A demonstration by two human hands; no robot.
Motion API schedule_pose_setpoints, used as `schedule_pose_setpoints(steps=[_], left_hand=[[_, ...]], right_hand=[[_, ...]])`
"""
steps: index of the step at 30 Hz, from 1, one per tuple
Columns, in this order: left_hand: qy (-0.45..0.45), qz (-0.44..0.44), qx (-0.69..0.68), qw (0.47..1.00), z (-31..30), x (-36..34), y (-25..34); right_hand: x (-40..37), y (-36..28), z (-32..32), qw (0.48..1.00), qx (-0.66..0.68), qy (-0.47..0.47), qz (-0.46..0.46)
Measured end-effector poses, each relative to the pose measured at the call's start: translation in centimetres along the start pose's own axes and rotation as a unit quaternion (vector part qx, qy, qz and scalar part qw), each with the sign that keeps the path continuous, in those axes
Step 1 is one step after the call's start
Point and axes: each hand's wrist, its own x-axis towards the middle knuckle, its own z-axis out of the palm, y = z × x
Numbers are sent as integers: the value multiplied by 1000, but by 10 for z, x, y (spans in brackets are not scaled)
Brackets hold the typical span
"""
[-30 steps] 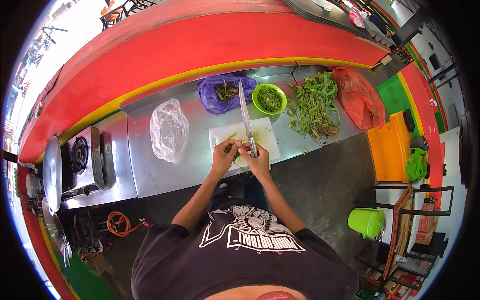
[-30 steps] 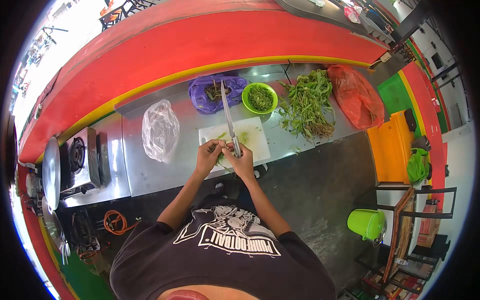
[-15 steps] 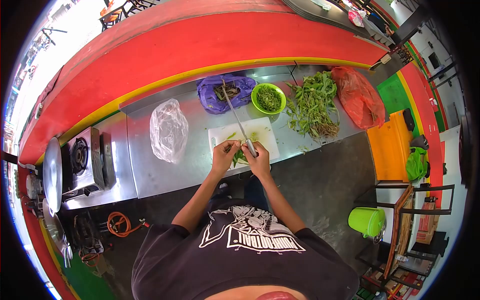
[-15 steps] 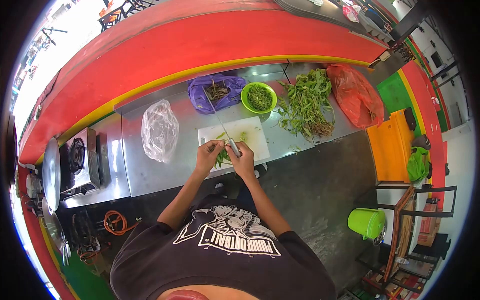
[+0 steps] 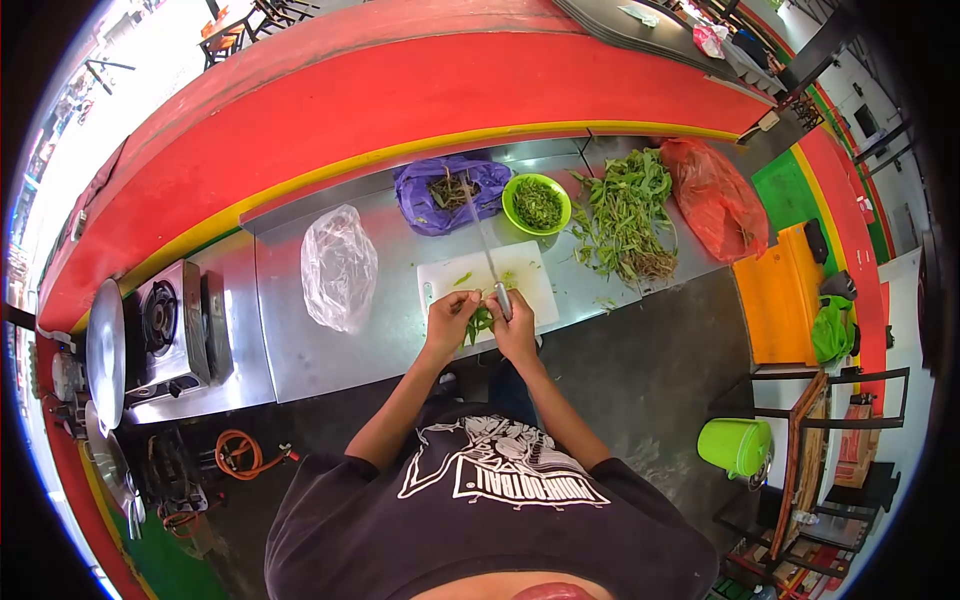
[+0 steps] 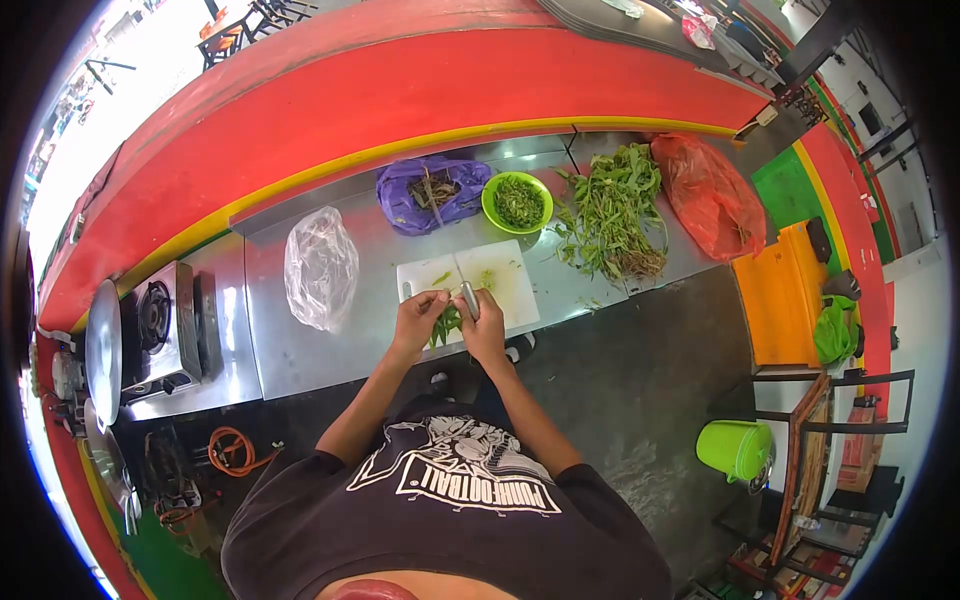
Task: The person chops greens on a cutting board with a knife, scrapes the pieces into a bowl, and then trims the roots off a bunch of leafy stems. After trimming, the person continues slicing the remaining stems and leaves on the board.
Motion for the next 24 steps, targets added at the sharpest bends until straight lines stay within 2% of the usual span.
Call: schedule_pose_setpoints(steps=[2, 7, 14, 17, 24], left_hand=[[-3, 34, 96, 995, -5, 2, 2], [-42, 52, 146, 987, -5, -4, 20], [-49, 96, 139, 984, -4, -2, 9], [-69, 50, 45, 995, -6, -1, 3], [-89, -27, -54, 994, -8, -4, 0]], right_hand=[[2, 1, 1, 999, 29, 35, 18], [6, 3, -5, 994, 85, 12, 66], [6, 2, -2, 986, 117, -29, 113], [6, -1, -2, 984, 127, -26, 119], [6, 3, 2, 983, 139, -12, 117]])
